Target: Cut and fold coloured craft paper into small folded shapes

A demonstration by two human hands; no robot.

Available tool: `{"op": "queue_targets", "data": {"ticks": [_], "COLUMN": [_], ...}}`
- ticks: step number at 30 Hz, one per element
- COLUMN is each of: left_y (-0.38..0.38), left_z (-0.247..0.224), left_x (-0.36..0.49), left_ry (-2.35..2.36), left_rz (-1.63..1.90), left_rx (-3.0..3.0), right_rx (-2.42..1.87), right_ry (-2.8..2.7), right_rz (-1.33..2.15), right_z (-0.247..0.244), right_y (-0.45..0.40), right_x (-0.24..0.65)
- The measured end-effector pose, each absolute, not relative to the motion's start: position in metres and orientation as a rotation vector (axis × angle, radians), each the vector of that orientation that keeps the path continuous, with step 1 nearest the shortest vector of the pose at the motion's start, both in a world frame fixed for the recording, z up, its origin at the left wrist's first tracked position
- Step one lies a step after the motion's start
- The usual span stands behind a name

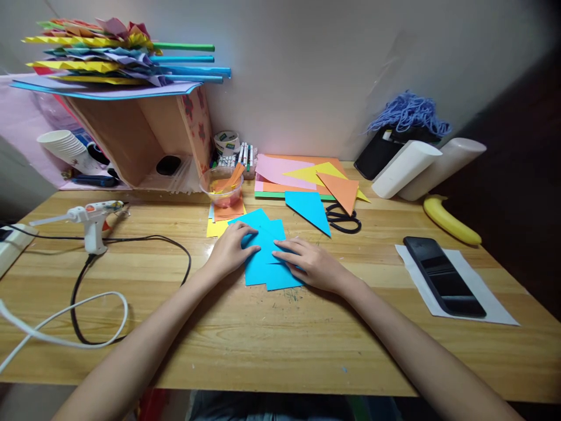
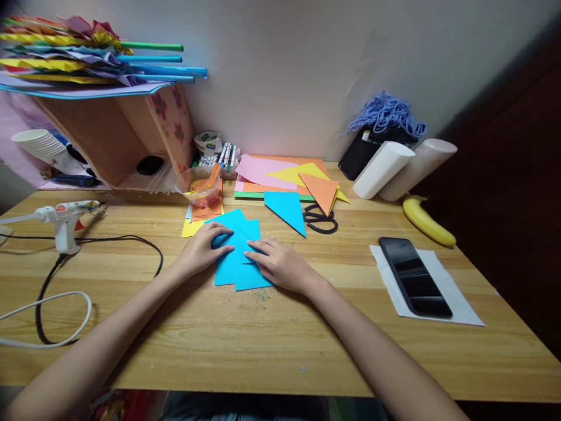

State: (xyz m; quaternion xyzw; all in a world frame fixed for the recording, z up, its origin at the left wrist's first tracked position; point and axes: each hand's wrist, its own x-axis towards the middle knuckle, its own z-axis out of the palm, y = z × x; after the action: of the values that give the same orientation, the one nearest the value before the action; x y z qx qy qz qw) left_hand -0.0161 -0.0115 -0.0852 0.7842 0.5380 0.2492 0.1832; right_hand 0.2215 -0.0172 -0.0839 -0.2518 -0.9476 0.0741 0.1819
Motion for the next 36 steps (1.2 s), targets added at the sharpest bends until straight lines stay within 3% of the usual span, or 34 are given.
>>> {"op": "queue_targets", "data": {"ticks": [36], "left_y": [-0.023], "left_z": [-0.079], "left_x": [-0.006], "left_ry": [1.512], "left_rz": [0.365], "left_rx": [2.609], "right_rx": [-0.644], "right_ry": [-2.654], "right_rz": [0.311], "right_z": [-0.086], "right_y": [-0.015], "right_x": [0.224]}}
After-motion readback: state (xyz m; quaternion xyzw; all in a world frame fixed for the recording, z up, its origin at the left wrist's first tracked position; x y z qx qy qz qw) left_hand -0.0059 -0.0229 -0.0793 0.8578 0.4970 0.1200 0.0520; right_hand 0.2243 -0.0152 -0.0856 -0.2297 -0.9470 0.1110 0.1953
